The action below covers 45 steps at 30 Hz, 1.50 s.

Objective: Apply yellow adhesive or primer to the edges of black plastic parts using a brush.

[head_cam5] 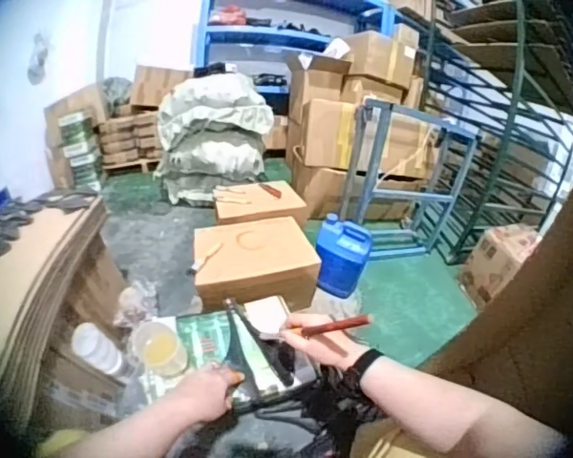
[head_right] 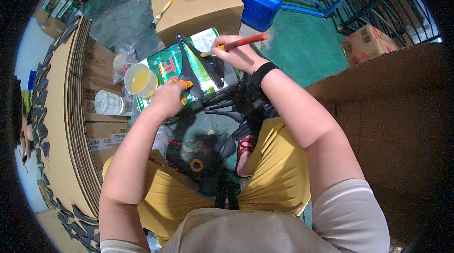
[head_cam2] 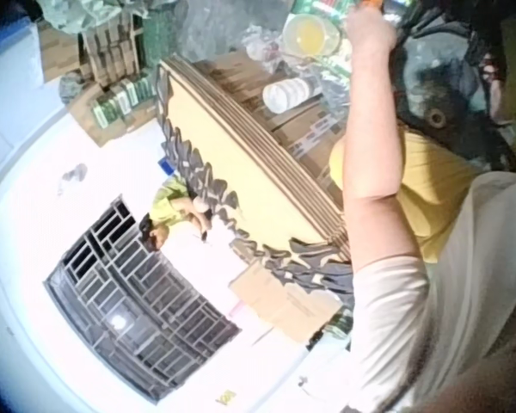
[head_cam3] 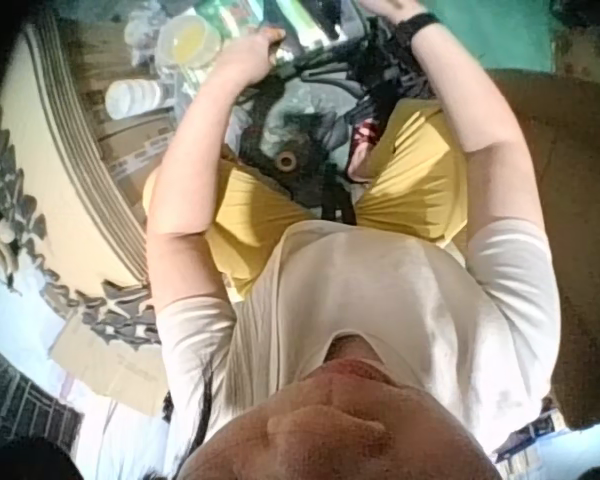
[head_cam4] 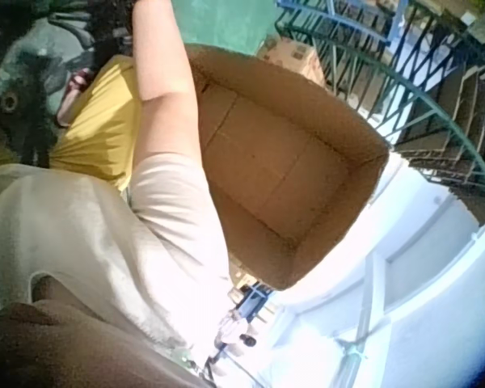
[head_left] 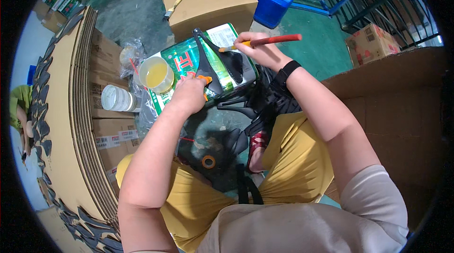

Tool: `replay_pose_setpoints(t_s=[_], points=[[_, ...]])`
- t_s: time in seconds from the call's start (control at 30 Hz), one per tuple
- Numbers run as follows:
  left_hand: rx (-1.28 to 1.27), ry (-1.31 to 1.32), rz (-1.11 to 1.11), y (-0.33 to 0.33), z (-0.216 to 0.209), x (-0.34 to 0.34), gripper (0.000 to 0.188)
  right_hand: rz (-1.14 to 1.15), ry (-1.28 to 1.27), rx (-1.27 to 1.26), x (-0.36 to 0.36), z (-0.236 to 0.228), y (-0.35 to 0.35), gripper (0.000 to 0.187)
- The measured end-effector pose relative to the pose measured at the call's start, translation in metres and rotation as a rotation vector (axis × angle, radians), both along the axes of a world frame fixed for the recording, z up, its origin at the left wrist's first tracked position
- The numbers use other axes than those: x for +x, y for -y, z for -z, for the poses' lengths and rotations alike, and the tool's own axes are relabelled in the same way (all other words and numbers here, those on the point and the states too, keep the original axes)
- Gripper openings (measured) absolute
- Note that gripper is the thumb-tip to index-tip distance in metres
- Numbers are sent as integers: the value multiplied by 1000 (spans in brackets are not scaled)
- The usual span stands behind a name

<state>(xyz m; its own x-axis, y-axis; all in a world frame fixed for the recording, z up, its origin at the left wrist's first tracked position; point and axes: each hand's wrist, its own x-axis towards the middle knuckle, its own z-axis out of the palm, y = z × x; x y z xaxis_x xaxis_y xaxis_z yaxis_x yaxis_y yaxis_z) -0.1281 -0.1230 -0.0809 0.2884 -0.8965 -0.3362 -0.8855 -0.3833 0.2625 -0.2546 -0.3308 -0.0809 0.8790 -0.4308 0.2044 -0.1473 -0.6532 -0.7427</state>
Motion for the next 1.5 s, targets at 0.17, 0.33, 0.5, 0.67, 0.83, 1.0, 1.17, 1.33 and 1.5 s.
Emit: replay_pose_setpoints(t_s=[0.17,0.33,0.5,0.67,0.83,1.0,1.17,1.33,1.5], points=[[23,-94,-27,-6,6,3,39,-87,-233,-1,-8,-6,10,18],[-15,-195,-80,-1,9,12,39,100,-33,352,-23,-13,10,17],[-117,-168,-100,-4,4,15,36,255,13,746,-22,-17,10,18],[-64,-68,-39,-10,5,12,34,327,35,850,-19,-8,9,18],[-42,-58,-83,-3,6,13,29,216,16,886,-17,-3,6,15],[-60,-173,-178,2,15,22,30,122,9,864,-14,-8,-1,9],[-141,-316,-225,1,30,33,33,-52,-48,665,-9,-12,-13,13],[-159,-467,-334,4,33,39,33,-192,-77,321,-3,-15,-28,14],[-151,-418,-341,5,32,38,35,-276,-30,-79,-1,-12,-39,20]])
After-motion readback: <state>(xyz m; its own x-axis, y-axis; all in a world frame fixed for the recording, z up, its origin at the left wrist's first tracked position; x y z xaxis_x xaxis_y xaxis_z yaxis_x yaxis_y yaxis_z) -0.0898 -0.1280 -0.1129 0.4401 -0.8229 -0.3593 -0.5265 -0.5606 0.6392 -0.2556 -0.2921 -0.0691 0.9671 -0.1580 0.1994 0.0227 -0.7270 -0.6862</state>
